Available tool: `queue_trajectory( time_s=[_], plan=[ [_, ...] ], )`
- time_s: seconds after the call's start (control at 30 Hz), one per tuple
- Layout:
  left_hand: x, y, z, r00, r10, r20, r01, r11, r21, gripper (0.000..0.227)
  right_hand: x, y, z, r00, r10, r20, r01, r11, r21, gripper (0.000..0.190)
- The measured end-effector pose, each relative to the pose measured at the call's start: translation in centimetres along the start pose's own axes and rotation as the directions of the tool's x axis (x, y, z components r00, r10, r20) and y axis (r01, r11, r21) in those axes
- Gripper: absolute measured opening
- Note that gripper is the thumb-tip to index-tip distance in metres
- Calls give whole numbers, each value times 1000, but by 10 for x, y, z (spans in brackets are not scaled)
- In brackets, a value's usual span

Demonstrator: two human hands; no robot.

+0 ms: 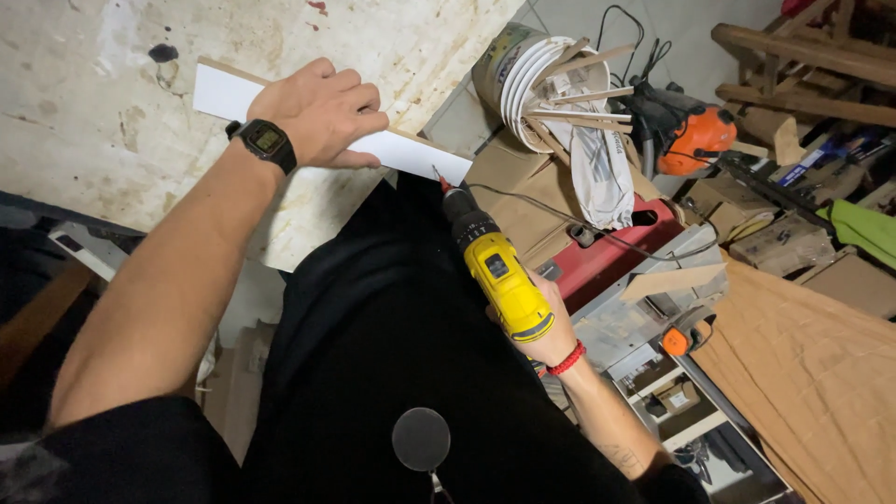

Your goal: The person uses a yellow cordless drill to make holes in several small white wooden planks on a workbench. They hold each plank steady with one hand while drilling with the other, then set the finished pieces aside.

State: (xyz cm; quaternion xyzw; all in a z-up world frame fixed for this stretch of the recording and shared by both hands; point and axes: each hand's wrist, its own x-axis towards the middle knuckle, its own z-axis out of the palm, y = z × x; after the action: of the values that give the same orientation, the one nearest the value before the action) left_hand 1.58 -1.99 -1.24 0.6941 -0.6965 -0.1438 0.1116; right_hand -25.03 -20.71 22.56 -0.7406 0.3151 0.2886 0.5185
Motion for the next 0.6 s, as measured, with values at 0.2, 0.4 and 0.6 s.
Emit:
queue_trajectory(
  time_s=[0.2, 0.4, 0.6],
  plan=[
    [2, 1, -6, 998, 1, 59, -1, 1000, -9, 47, 3, -3, -2, 999, 28, -28, -30, 998, -51, 46],
    [2, 0, -6, 995, -13, 100, 17, 999, -45, 44, 6, -13, -4, 997, 80, -15, -82, 987, -136, 47],
    [0, 0, 3, 999, -11, -44, 10, 999, -42, 45, 9, -22, -4, 997, 72, 11, -71, 991, -113, 48]
  ],
)
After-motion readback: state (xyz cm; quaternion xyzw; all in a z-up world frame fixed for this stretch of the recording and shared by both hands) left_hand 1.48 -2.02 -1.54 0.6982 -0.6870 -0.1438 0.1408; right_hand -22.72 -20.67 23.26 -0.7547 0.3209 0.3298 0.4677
